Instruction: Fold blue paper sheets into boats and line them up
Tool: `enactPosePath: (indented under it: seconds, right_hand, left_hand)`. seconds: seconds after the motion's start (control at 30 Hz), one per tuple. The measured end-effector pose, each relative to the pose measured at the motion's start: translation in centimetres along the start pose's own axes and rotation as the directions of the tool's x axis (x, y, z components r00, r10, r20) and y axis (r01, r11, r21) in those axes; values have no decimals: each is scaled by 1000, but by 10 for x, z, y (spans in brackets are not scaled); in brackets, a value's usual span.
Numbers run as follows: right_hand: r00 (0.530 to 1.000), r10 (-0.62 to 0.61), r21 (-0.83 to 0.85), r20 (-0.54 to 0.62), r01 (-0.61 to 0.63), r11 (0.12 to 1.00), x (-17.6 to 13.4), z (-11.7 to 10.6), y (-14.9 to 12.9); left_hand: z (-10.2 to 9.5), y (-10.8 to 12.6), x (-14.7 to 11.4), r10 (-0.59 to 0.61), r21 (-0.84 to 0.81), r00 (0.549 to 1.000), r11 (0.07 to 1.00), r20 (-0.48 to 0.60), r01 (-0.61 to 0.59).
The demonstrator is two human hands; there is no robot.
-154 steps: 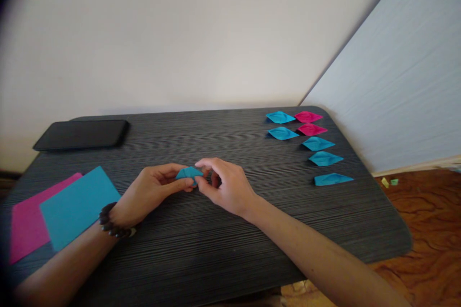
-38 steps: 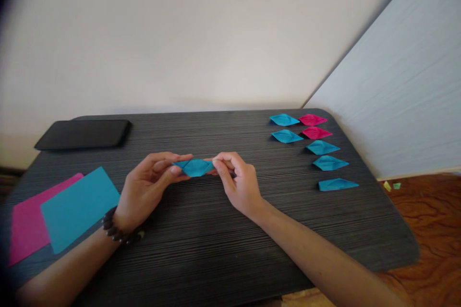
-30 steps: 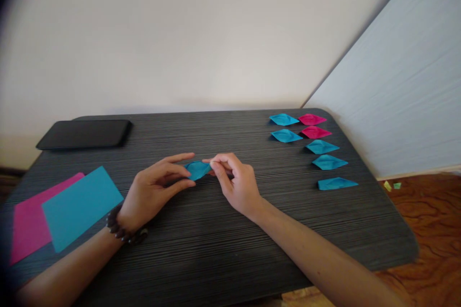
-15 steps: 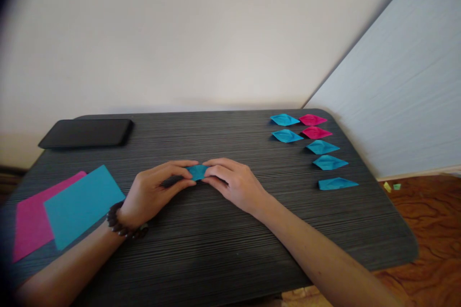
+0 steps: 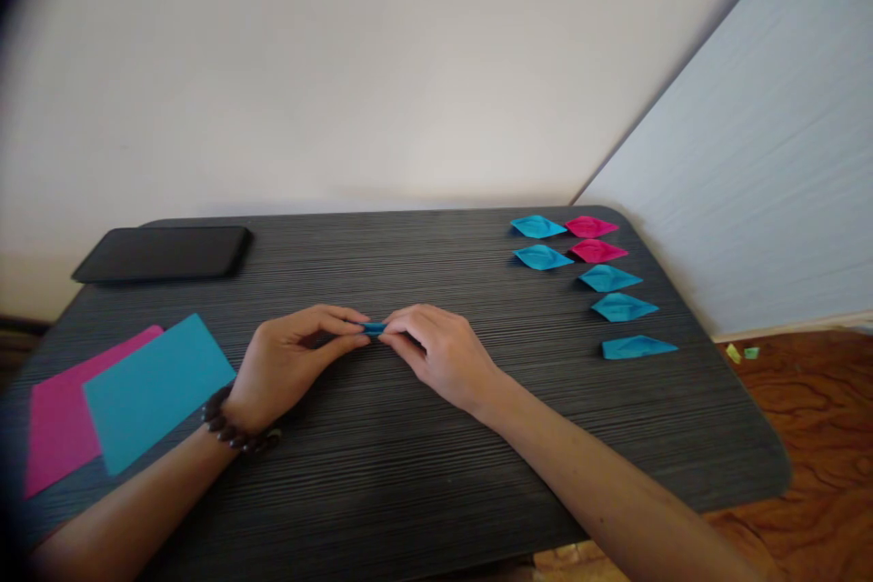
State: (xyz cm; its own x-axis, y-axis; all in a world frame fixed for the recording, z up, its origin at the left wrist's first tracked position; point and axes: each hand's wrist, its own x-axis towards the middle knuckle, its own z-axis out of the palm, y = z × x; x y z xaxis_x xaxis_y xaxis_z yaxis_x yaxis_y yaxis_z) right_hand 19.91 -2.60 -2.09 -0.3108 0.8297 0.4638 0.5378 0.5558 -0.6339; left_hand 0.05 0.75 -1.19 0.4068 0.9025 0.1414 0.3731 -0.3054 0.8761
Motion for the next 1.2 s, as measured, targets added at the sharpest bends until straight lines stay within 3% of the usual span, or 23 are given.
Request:
enactPosePath:
  seconds: [0.13, 0.37, 0.53, 0.8, 1.1, 1.2]
  right_hand:
    - [999, 31, 19, 5, -31, 999, 0, 0, 3]
    - [985, 166, 8, 43, -166, 986, 1, -7, 6]
    - [973, 225, -12, 48, -224, 974, 3, -9, 5]
    - [938, 345, 107, 37, -347, 932, 4, -8, 2]
    - [941, 329, 81, 71, -335, 939, 4, -8, 4]
    - [946, 306, 53, 111, -313, 948, 5, -11, 5]
  left_hand:
    - [-3, -2, 1, -133, -38, 989, 990, 71, 136]
    - [-7, 2, 0, -220, 94, 973, 972, 69, 214]
    - [-5, 4, 0, -244, 73, 968, 968, 64, 239]
    - [-2, 3, -1, -316, -54, 945, 946, 79, 321]
    - [-5, 8, 1, -349, 8, 930, 936, 113, 351]
    - [-5, 8, 1, -293, 78, 950, 955, 107, 286]
